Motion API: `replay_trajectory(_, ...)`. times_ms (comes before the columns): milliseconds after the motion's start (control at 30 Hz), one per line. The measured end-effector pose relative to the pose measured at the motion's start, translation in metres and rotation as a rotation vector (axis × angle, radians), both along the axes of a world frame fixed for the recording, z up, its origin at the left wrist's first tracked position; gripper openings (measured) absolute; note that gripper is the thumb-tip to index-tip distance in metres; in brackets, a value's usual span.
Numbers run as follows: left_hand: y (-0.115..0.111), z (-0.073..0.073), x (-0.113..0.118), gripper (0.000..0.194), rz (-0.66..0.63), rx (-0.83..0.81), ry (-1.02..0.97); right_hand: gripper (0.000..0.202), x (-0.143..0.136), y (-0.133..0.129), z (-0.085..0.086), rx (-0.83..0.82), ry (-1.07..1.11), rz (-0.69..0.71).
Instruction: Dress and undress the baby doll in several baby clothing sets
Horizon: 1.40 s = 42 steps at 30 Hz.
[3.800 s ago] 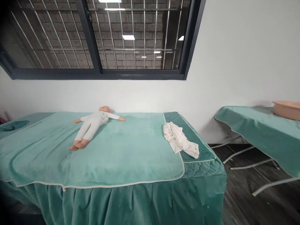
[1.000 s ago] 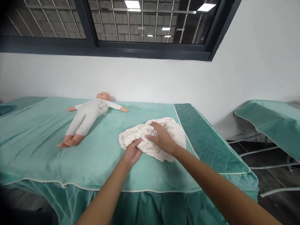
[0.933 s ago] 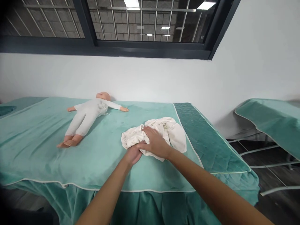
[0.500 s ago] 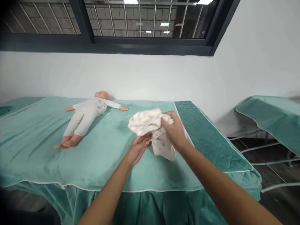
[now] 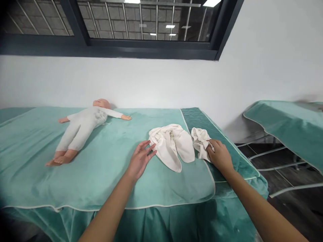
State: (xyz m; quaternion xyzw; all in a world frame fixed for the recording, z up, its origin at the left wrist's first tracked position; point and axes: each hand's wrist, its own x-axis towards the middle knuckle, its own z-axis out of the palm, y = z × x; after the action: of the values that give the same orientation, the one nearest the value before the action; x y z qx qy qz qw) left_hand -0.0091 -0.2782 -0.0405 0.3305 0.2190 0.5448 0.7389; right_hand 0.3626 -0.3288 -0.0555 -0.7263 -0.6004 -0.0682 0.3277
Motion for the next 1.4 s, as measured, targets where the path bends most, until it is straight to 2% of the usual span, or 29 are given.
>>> replay_trajectory(33, 0.000, 0.000, 0.000, 0.029, 0.003, 0.003, 0.008, 0.030, 0.000, -0.001, -0.011, -0.015, -0.005, -0.002)
replay_trajectory(100, 0.000, 0.001, 0.001, 0.029, 0.006, 0.006, 0.025, 0.037, 0.002, -0.003, -0.021, -0.048, -0.023, -0.014)
replay_trajectory(167, 0.000, 0.001, 0.002, 0.030, 0.006, 0.007, 0.038, 0.045, 0.008, -0.004, -0.022, -0.115, -0.060, 0.010)
replay_trajectory(267, 0.000, 0.002, 0.002, 0.029, 0.004, 0.008, 0.039, 0.064, 0.017, -0.008, -0.017, -0.234, -0.161, 0.131)
replay_trajectory(367, 0.001, 0.002, 0.001, 0.029, -0.006, 0.006, 0.025, 0.069, 0.018, -0.011, -0.017, -0.233, -0.248, 0.189)
replay_trajectory(500, 0.003, 0.002, 0.000, 0.029, -0.020, 0.001, 0.019, 0.047, 0.006, -0.005, -0.017, -0.061, -0.245, 0.040)
replay_trajectory(567, 0.003, 0.002, 0.000, 0.029, -0.020, -0.004, 0.013, 0.040, 0.000, -0.001, -0.011, -0.055, -0.217, -0.052)
replay_trajectory(733, 0.003, 0.003, -0.001, 0.030, -0.029, -0.019, -0.008, 0.045, 0.001, -0.002, 0.006, -0.025, -0.221, -0.326)
replay_trajectory(867, 0.004, 0.004, -0.001, 0.030, -0.050, -0.029, -0.019, 0.041, -0.001, -0.012, 0.002, -0.114, -0.338, -0.319)
replay_trajectory(1000, 0.003, 0.006, 0.001, 0.031, -0.020, -0.033, 0.033, 0.042, -0.009, -0.013, -0.005, -0.076, -0.371, -0.341)
replay_trajectory(1100, 0.003, 0.010, 0.003, 0.035, 0.047, -0.072, 0.158, 0.049, -0.012, -0.014, -0.005, 0.009, -0.370, -0.347)
replay_trajectory(1167, 0.008, 0.015, 0.006, 0.041, 0.090, -0.103, 0.320, 0.055, -0.013, -0.018, -0.003, 0.058, -0.397, -0.312)
replay_trajectory(1300, 0.032, 0.024, 0.012, 0.051, 0.127, -0.086, 0.758, 0.058, -0.012, -0.029, 0.007, 0.059, -0.474, -0.170)
replay_trajectory(1400, 0.054, 0.025, 0.018, 0.044, 0.141, -0.033, 0.942, 0.056, -0.007, -0.032, 0.013, 0.042, -0.488, -0.109)
